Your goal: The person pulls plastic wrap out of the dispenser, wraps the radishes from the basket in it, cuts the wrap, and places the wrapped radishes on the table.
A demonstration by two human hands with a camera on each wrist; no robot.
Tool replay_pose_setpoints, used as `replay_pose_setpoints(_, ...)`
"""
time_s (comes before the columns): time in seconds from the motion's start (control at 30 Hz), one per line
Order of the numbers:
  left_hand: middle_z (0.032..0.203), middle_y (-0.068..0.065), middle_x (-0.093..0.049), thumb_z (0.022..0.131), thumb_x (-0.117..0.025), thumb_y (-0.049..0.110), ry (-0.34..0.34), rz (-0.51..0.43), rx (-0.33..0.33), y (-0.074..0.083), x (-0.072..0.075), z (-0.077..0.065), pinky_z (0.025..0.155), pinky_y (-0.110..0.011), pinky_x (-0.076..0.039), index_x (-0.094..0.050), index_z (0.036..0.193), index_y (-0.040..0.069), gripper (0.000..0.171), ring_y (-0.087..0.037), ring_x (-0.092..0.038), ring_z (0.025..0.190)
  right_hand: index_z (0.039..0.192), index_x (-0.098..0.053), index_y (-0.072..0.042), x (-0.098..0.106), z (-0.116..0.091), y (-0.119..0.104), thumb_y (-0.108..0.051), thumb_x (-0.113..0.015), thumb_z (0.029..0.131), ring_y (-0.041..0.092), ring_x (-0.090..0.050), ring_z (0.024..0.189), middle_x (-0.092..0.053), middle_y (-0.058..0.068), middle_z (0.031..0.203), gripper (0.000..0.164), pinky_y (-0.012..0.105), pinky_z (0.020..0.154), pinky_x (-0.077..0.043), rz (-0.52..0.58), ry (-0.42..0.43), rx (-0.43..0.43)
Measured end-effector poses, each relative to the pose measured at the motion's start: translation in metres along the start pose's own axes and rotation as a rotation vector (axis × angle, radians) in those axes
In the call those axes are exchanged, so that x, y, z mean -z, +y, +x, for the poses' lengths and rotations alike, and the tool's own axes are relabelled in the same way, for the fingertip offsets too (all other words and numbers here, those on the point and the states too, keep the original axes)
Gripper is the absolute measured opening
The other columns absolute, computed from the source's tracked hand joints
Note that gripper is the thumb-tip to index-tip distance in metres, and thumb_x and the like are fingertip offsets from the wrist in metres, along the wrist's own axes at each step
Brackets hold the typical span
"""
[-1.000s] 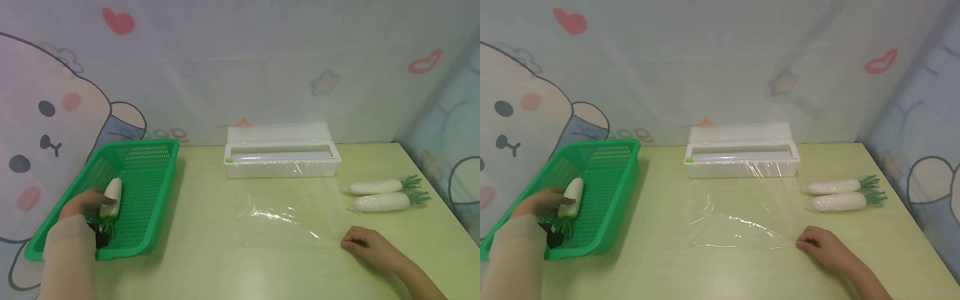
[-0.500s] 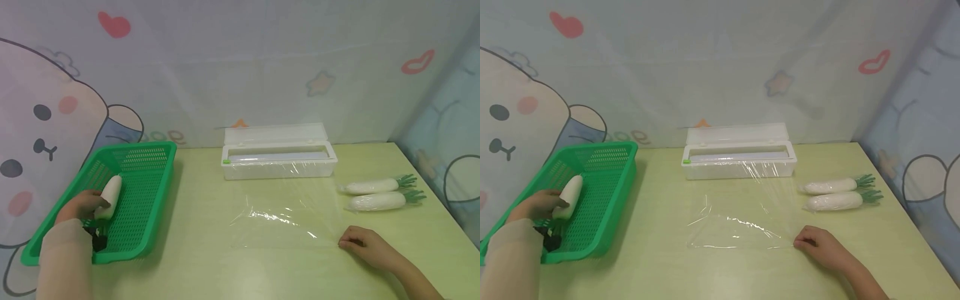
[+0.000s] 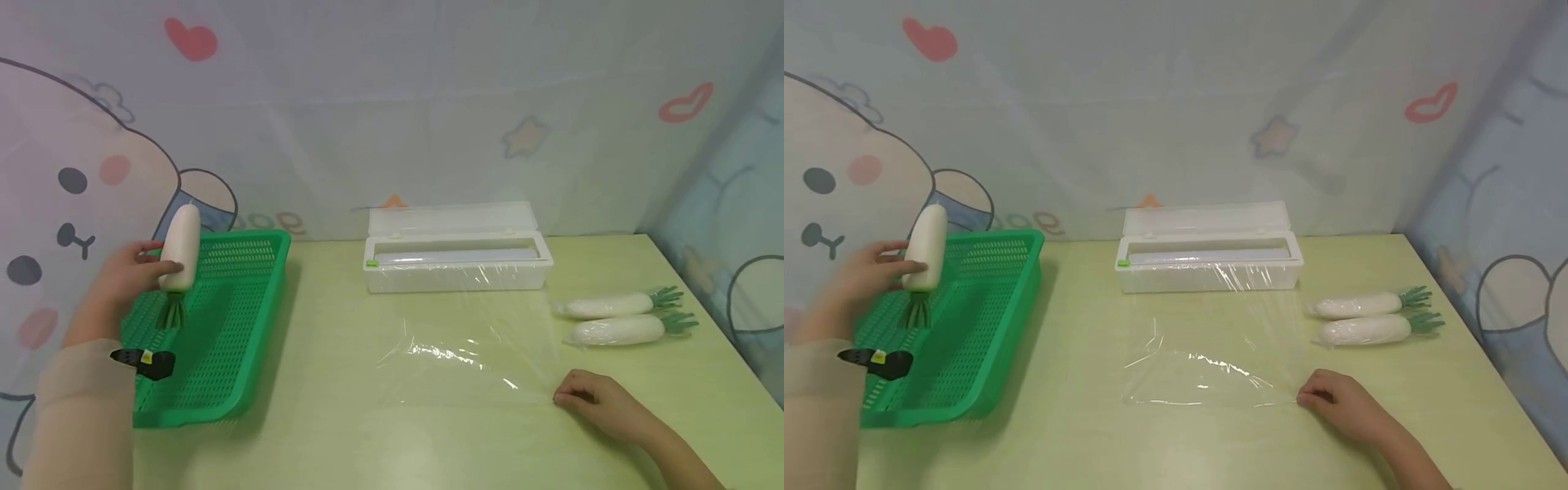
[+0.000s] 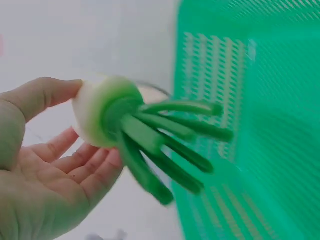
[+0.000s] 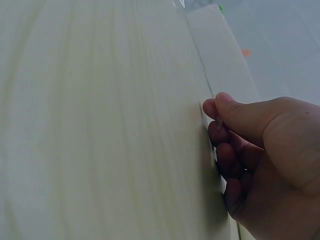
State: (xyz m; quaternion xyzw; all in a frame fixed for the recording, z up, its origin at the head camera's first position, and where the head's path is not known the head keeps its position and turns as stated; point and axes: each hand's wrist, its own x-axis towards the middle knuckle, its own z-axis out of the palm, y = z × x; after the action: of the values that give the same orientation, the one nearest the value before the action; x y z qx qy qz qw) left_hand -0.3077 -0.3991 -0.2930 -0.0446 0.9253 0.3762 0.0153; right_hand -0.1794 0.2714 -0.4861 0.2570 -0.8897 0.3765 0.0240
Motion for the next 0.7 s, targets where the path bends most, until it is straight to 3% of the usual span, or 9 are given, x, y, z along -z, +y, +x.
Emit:
replay_pose_setpoints(0.17, 0.149, -0.028, -0.032, 0.095, -0.057, 0.042, -0.008, -0.029, -0.077, 0.052, -0.005, -0.010, 0.096, -0.040, -0.043, -0.016, 0.153, 0.002, 0.082, -0.031, -0.045, 0.121, 0.086, -0.066, -0.022, 0.001, 0.000, 0.001, -0.006, -0.065, 0.090, 0.000, -0.049, 0.072, -0.059, -0.012, 0.082, 0.016, 0.022, 0.061, -0.043, 0.001, -0.005, -0.013)
replay_pose_setpoints(0.27, 0.148, -0.025, -0.036, 0.095, -0.058, 0.038, -0.027, -0.034, -0.160, 0.082, -0.018, -0.016, 0.100, -0.047, -0.039, -0.021, 0.153, 0.005, 0.076, -0.036, -0.041, 0.128, 0.086, -0.066, -0.023, 0.001, -0.001, 0.000, -0.009, -0.065, 0.091, 0.000, -0.049, 0.072, -0.059, -0.013, 0.082, 0.015, 0.022, 0.062, -0.043, 0.005, -0.011, -0.025)
replay_pose_setpoints(0.43, 0.144, -0.016, -0.044, 0.095, -0.062, 0.024, -0.069, -0.079, -0.275, 0.126, -0.052, -0.026, 0.087, -0.027, -0.049, -0.030, 0.149, 0.008, 0.065, -0.029, -0.049, 0.123, 0.086, -0.066, -0.024, 0.001, -0.002, -0.003, -0.012, -0.064, 0.092, -0.001, -0.050, 0.072, -0.058, -0.016, 0.083, 0.013, 0.022, 0.063, -0.045, 0.013, -0.015, -0.039)
replay_pose_setpoints(0.7, 0.132, -0.012, -0.053, 0.093, -0.063, 0.014, -0.209, -0.090, -0.495, 0.174, -0.108, -0.029, 0.082, -0.037, -0.051, -0.042, 0.143, 0.010, 0.054, -0.027, -0.055, 0.109, 0.087, -0.066, -0.021, 0.003, -0.002, -0.001, -0.006, -0.065, 0.090, 0.000, -0.050, 0.071, -0.060, -0.011, 0.082, 0.015, 0.022, 0.060, -0.043, 0.042, -0.002, -0.011)
